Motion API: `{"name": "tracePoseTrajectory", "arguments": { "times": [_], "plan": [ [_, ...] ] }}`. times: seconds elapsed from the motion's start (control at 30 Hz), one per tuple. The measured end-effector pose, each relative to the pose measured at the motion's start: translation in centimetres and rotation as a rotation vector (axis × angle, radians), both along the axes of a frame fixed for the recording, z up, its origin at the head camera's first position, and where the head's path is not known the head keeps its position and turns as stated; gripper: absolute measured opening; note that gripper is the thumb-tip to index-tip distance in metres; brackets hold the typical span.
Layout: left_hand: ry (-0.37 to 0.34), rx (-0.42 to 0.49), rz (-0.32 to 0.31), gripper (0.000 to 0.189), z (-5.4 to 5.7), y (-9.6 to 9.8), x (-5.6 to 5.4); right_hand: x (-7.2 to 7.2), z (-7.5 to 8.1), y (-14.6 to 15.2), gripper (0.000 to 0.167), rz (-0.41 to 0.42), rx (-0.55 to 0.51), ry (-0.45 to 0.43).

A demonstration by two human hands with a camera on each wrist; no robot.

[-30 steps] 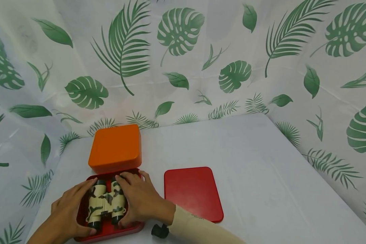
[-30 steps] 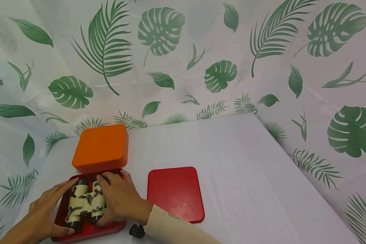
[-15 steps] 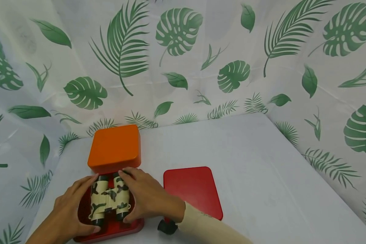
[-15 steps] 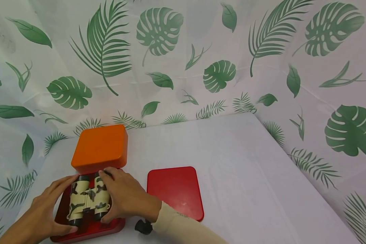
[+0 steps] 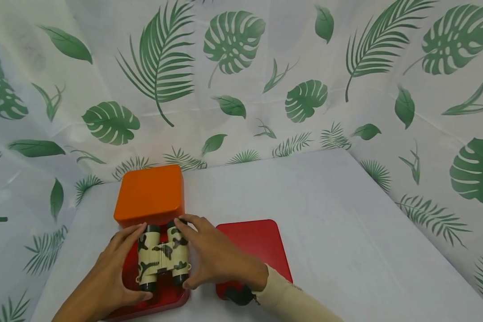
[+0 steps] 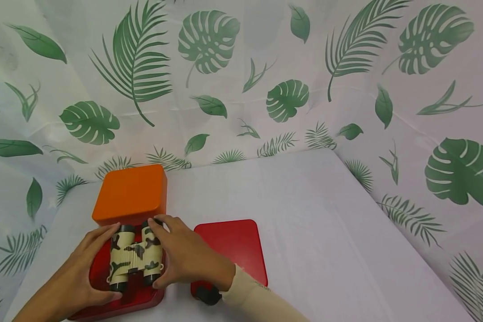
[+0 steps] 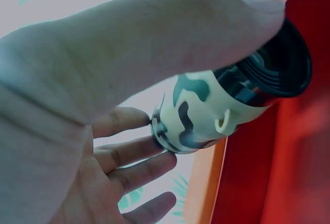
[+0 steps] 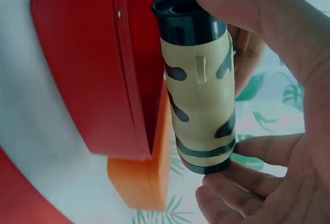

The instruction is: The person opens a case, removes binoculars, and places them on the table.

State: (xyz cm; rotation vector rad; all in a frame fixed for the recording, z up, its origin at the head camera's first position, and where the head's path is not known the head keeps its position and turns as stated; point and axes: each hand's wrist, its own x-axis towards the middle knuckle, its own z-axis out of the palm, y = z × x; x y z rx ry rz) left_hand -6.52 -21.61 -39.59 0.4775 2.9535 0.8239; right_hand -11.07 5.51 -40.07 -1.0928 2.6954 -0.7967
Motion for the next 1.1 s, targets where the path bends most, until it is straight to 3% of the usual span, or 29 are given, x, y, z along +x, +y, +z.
{"name": "tracePoseTrajectory", "arguments": {
  "times": [0.47, 0.8, 1.1],
  "plan": [
    [0.010, 0.005, 0.014, 0.139, 0.7, 3.4, -0.3, 0.2, 0.9, 3.7, 0.127, -0.036, -0.039, -0.043],
    [0.047, 0.030, -0.042, 0.136, 1.0, 5.9, -1.2, 0.3, 1.5, 6.4, 0.127, -0.088, -0.037, -0.082],
    [0.013, 0.028, -0.056, 0.133, 0.9, 8.2, -1.8, 0.4, 1.2, 8.4, 0.127, -0.129, -0.054, -0.097]
  ]
}}
